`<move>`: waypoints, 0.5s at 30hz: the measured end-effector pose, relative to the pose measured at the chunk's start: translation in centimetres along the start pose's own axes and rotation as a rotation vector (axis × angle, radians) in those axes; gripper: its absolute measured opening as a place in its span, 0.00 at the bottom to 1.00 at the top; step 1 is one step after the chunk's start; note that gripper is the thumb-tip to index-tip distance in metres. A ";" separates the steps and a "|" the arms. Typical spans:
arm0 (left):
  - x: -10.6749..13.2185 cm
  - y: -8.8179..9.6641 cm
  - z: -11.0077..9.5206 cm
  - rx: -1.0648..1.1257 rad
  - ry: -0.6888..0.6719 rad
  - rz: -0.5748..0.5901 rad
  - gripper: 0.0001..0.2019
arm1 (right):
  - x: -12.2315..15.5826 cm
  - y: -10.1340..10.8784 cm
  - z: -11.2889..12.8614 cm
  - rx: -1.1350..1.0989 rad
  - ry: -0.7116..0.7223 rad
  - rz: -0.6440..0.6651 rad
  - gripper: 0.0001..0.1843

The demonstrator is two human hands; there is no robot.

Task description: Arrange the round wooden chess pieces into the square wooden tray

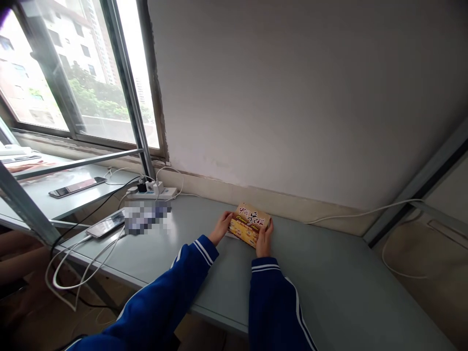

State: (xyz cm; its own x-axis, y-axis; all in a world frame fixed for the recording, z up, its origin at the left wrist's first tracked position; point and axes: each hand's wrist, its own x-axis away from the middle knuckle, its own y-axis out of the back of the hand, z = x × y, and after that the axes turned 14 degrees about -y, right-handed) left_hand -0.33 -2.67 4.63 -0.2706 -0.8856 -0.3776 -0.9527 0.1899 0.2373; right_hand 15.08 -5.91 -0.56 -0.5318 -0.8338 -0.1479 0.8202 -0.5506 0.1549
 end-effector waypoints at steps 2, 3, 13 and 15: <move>-0.3 -0.3 1.9 -0.188 -0.078 -0.084 0.19 | -0.2 -0.6 -0.6 0.153 -0.007 -0.039 0.42; -0.4 -0.3 2.8 -0.272 -0.111 -0.103 0.20 | -0.3 -0.9 -0.8 0.221 -0.009 -0.051 0.42; -2.7 -0.1 7.4 -0.435 -0.056 0.206 0.26 | -2.3 -3.3 -1.9 0.486 -0.084 -0.067 0.32; -2.8 -0.3 7.5 -0.496 -0.058 0.228 0.26 | -2.9 -3.0 -2.0 0.524 -0.101 -0.054 0.30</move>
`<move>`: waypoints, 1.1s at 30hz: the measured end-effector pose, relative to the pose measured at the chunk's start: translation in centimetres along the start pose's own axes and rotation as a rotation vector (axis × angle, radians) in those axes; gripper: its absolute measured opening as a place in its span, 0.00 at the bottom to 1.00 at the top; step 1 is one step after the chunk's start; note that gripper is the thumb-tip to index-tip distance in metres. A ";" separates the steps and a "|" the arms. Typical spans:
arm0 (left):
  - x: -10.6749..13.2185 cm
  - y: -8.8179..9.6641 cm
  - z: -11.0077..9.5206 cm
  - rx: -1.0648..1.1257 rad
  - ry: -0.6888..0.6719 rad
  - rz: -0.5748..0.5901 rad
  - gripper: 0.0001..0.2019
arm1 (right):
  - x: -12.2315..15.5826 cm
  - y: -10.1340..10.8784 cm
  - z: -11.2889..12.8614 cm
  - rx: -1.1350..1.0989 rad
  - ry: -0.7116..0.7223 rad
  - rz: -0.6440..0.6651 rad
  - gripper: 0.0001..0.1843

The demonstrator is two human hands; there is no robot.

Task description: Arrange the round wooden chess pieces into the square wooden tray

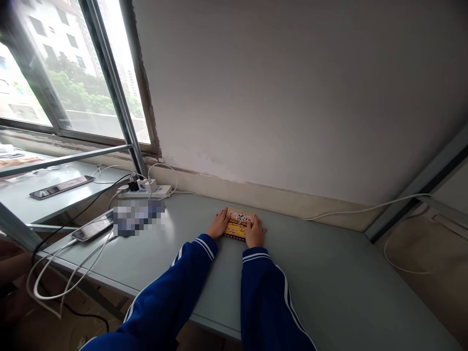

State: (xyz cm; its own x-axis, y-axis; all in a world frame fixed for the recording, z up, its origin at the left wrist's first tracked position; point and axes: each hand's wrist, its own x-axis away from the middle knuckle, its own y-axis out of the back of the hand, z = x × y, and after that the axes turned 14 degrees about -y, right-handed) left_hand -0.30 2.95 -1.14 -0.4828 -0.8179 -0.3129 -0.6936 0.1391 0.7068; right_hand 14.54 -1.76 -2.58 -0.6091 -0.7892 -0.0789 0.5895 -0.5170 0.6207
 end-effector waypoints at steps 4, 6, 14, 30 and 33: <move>0.0 -0.1 -0.2 -0.128 0.013 -0.015 0.25 | -0.8 0.2 -0.3 0.057 -0.017 0.028 0.28; 0.0 -0.1 -0.3 -0.170 0.025 -0.012 0.26 | -0.8 0.2 -0.4 0.086 -0.020 0.024 0.28; 0.1 0.2 0.0 -0.050 0.056 0.008 0.27 | -0.3 0.0 0.0 0.115 -0.030 0.042 0.30; 3.5 4.9 -6.4 -0.141 -0.457 -0.411 0.20 | 4.1 4.0 4.5 -0.355 0.408 -0.163 0.29; 3.0 5.7 -4.9 -0.349 -0.275 -0.474 0.22 | 2.3 3.6 3.0 -0.294 0.309 -0.244 0.29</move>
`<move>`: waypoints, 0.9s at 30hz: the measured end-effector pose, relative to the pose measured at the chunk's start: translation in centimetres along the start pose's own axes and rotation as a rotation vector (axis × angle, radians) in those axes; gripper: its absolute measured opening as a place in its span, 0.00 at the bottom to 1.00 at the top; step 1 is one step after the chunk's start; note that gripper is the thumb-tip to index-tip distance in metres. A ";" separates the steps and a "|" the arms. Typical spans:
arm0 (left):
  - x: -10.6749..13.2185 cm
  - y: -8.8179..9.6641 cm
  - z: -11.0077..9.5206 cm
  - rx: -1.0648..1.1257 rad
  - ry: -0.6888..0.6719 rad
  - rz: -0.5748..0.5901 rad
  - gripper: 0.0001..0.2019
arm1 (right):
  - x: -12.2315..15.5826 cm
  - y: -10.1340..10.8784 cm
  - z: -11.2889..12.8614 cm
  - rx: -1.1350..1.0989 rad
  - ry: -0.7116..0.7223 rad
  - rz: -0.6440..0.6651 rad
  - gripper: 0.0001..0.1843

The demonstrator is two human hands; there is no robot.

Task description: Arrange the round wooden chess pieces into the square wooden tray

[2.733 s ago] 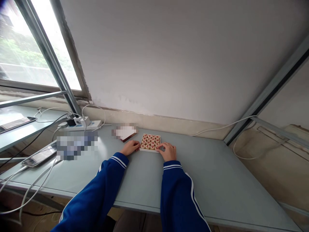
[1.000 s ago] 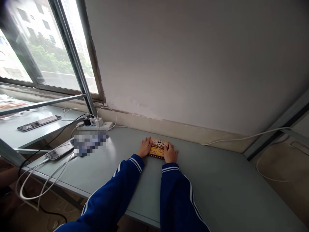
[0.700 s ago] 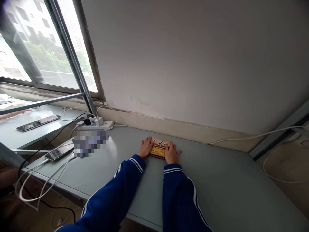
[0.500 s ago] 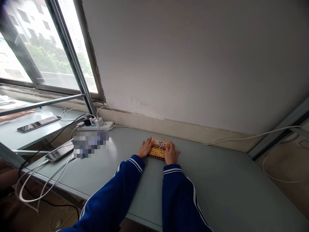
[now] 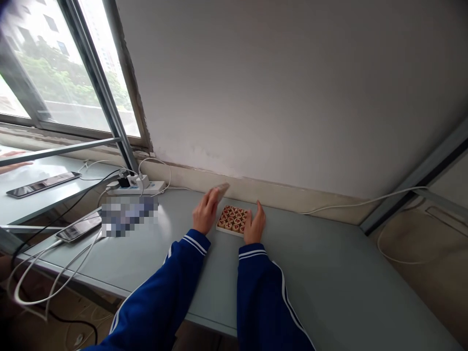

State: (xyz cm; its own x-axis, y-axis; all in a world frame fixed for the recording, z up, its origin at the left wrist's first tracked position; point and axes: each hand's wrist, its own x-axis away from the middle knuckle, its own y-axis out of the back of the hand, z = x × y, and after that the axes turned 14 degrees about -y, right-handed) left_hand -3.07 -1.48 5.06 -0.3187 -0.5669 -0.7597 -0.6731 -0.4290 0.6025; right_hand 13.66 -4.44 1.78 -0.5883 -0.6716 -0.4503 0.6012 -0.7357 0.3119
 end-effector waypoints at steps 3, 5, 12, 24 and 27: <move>-0.2 -0.1 1.7 -0.207 0.126 -0.017 0.26 | -1.0 -0.3 -2.1 0.041 -0.126 -0.025 0.28; -0.2 -0.2 2.4 -0.285 0.099 0.020 0.28 | -1.5 -0.6 -3.1 0.043 -0.202 0.046 0.28; 0.7 -2.8 3.5 -0.312 -0.046 0.170 0.21 | -2.1 -1.4 -4.9 0.143 -0.232 0.289 0.23; 0.8 -6.8 4.6 0.538 0.289 0.352 0.19 | -2.4 -1.1 -5.0 0.208 -0.128 0.300 0.19; 0.8 -6.7 4.8 0.613 0.325 0.306 0.18 | -2.5 -0.5 -4.8 0.202 -0.107 0.334 0.17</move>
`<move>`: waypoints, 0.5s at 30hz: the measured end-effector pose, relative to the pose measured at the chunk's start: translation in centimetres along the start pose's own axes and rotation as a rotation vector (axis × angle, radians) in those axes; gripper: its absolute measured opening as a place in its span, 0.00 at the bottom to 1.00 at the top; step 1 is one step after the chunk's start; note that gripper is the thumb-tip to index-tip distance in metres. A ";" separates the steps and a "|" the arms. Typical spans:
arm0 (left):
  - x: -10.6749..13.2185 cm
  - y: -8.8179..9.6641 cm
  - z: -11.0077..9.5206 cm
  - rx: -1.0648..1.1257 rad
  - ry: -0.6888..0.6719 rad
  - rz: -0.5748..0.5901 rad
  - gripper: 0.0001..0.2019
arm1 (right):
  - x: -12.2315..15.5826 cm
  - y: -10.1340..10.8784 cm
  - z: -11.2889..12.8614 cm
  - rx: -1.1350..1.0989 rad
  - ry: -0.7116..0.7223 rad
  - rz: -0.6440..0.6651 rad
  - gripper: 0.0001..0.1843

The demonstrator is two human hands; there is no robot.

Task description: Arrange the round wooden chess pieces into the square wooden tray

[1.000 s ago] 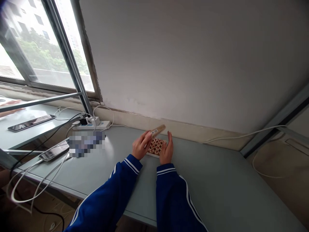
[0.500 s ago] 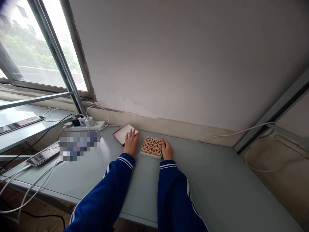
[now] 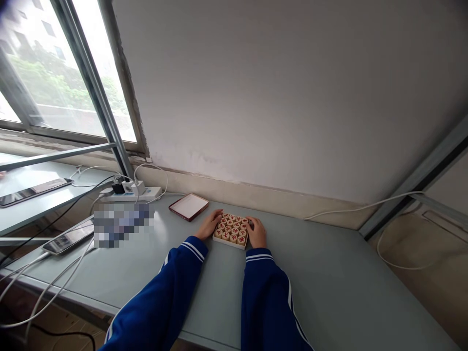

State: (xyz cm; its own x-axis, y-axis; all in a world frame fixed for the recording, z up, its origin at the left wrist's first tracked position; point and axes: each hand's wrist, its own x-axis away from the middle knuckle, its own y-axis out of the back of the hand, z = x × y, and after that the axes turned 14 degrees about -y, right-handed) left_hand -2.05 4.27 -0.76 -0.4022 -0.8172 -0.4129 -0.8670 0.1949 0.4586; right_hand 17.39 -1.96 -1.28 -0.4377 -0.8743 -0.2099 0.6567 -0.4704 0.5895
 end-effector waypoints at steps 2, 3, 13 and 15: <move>0.0 0.2 0.0 0.015 -0.001 0.001 0.17 | 0.2 0.5 0.2 0.010 0.001 0.008 0.15; -0.1 0.2 0.1 0.004 -0.007 0.010 0.16 | 0.3 0.7 0.3 0.031 -0.004 -0.005 0.14; -0.1 0.6 -0.1 -0.080 -0.063 0.031 0.14 | 0.1 1.3 0.8 -0.081 -0.108 -0.164 0.16; -0.1 0.7 -0.2 -0.080 -0.076 0.044 0.14 | -0.3 1.8 0.0 -0.100 -0.221 -0.208 0.20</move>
State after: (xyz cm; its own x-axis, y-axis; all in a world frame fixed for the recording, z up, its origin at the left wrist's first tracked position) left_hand -2.58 4.39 -0.19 -0.4630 -0.7647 -0.4481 -0.8230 0.1832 0.5376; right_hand 18.67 -2.58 -0.12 -0.6844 -0.7162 -0.1365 0.5918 -0.6550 0.4698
